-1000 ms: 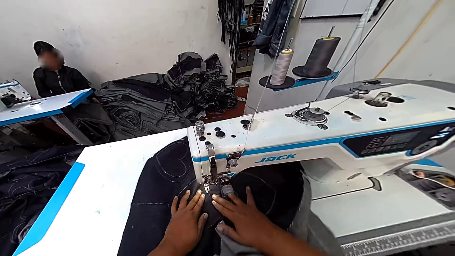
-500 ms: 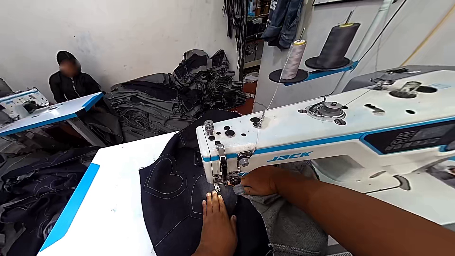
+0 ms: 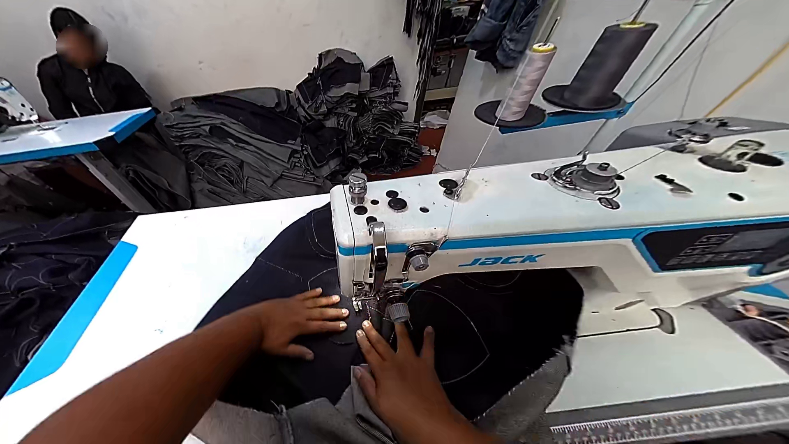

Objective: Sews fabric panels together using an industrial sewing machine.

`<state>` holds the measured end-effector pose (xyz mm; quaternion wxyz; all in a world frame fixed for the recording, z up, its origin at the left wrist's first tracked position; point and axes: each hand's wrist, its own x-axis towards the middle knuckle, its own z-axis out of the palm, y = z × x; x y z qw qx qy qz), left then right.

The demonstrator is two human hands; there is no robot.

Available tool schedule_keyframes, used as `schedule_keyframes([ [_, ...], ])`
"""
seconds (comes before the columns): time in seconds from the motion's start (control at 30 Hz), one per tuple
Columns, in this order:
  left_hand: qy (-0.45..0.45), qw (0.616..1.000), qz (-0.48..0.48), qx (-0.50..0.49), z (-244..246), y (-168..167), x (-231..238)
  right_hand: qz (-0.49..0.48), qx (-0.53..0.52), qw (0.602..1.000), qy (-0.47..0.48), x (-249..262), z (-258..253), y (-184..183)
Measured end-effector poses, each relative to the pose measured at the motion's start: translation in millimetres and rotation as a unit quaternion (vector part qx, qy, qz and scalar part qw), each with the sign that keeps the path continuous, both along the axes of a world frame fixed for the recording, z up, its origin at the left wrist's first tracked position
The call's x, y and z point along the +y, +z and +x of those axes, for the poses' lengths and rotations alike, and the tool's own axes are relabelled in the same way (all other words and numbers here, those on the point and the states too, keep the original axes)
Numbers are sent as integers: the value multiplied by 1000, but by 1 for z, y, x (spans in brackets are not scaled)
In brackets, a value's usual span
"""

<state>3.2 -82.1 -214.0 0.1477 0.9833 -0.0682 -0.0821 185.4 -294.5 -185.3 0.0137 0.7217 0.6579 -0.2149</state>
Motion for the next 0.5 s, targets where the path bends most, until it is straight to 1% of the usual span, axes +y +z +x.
schedule_keyframes([
  [0.03,-18,1000,4,-17,1,-2,6,-6,-4,1000,-6,1,-2,0],
  [0.1,-26,998,15,-49,-1,-7,9,1,-5,1000,3,1,2,-3],
  [0.27,34,995,47,-76,-5,-11,-3,-7,0,999,37,10,20,-7],
  [0.33,82,992,57,-83,-5,-13,-15,34,5,997,69,18,37,-12],
  [0.4,154,982,68,-85,-2,-14,-36,101,21,986,133,29,64,-21],
  [0.43,198,975,68,-77,0,-13,-49,104,33,980,169,37,78,-19],
  [0.47,240,967,62,-60,4,-10,-62,79,39,976,197,45,89,-12],
  [0.5,269,961,56,-37,7,-5,-72,29,38,978,205,53,92,1],
])
